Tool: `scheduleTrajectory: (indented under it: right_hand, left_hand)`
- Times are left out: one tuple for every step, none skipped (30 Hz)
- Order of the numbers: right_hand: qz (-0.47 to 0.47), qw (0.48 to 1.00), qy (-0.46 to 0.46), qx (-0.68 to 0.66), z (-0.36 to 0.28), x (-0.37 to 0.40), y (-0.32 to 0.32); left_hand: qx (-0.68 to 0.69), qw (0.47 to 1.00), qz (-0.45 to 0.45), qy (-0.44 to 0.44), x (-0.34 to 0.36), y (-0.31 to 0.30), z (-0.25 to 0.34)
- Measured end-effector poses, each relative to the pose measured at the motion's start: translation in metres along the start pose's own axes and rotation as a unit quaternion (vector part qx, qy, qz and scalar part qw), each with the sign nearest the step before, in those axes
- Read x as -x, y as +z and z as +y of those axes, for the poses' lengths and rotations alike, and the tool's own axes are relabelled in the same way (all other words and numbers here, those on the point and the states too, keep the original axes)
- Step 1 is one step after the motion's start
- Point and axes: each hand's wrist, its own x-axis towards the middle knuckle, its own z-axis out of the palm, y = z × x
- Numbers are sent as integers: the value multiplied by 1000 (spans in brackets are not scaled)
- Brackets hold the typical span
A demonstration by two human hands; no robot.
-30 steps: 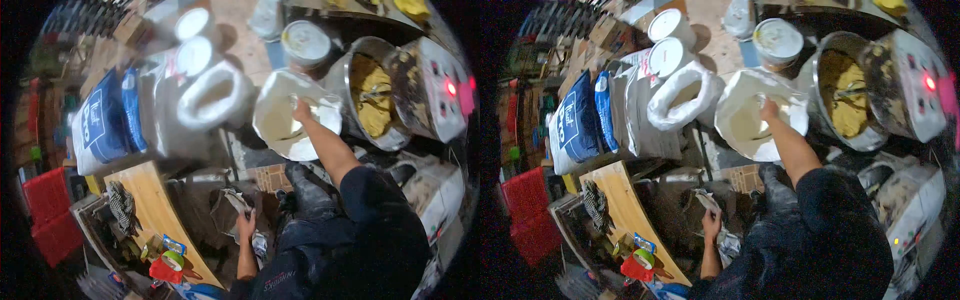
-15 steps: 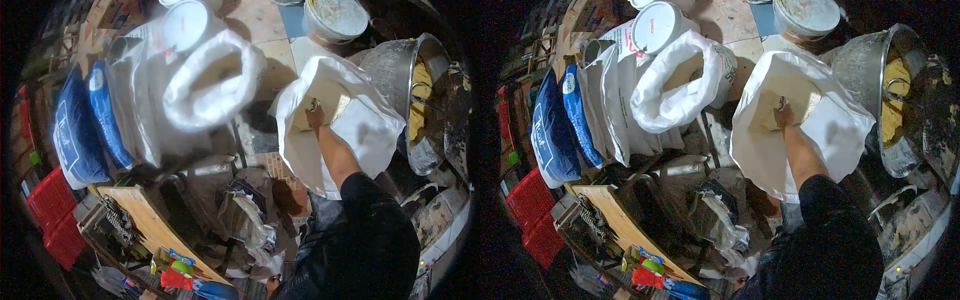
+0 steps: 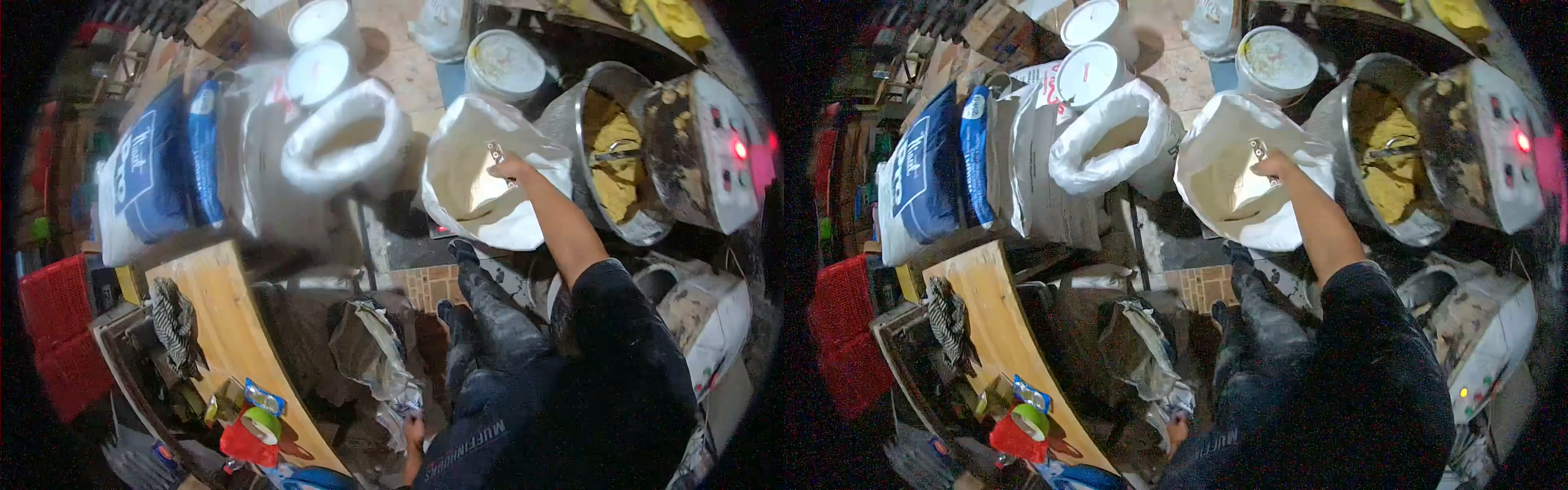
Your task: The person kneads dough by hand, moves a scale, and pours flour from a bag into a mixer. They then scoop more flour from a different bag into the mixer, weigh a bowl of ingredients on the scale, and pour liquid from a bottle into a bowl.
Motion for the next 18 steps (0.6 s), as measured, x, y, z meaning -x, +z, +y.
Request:
scheduleTrajectory:
  right_hand:
    - [-22, 1000, -12, -18, 4, 1, -10]
    - [-10, 999, -22, -22, -6, 17, -26]
    - [9, 999, -31, -7, -13, 42, -38]
    - [25, 999, -37, 9, -16, 67, -45]
    - [29, 999, -36, 8, -16, 85, -51]
    - [39, 998, -21, -36, -14, 102, -57]
    - [50, 996, -6, -79, -14, 117, -65]
    - [52, 996, -5, -73, -13, 133, -71]
    - [18, 980, -60, -189, -9, 147, -75]
    - [-19, 947, -110, -303, -3, 167, -71]
    - [-5, 939, -92, -332, -14, 210, -67]
    - [12, 929, -78, -361, -29, 250, -64]
    - [-10, 914, -100, -394, -13, 241, -64]
    - [-10, 913, -102, -395, -3, 245, -60]
    - [10, 905, -110, -412, 2, 252, -58]
    - [30, 896, -117, -428, 6, 258, -57]
    - [62, 871, -134, -468, -1, 280, -48]
    - [62, 872, -137, -467, -1, 290, -46]
  left_hand:
    - [142, 988, -6, -57, -20, 13, -36]
    - [89, 996, 2, 1, -25, 6, -17]
    - [32, 998, 10, 53, -21, -6, 3]
    - [14, 1000, -10, 18, -44, -1, -26]
    - [17, 994, 15, 102, -43, -7, -22]
    - [27, 977, 78, 197, -75, 8, -69]
    - [14, 983, 15, 184, -73, -6, -57]
    - [-1, 988, 50, 146, -42, -22, -13]
    - [47, 975, 63, 206, -57, -21, -33]
    - [-36, 982, 76, 172, -50, -29, -22]
    - [1, 983, 75, 165, -72, -24, -46]
    - [16, 989, 49, 140, -84, -24, -56]
    - [58, 982, 60, 168, -96, -20, -71]
    - [58, 982, 61, 170, -92, -25, -70]
    - [57, 980, 48, 183, -85, -29, -63]
    - [56, 979, 35, 195, -76, -34, -57]
    - [-15, 982, 64, 177, -73, -36, -55]
    - [-12, 982, 65, 179, -77, -34, -63]
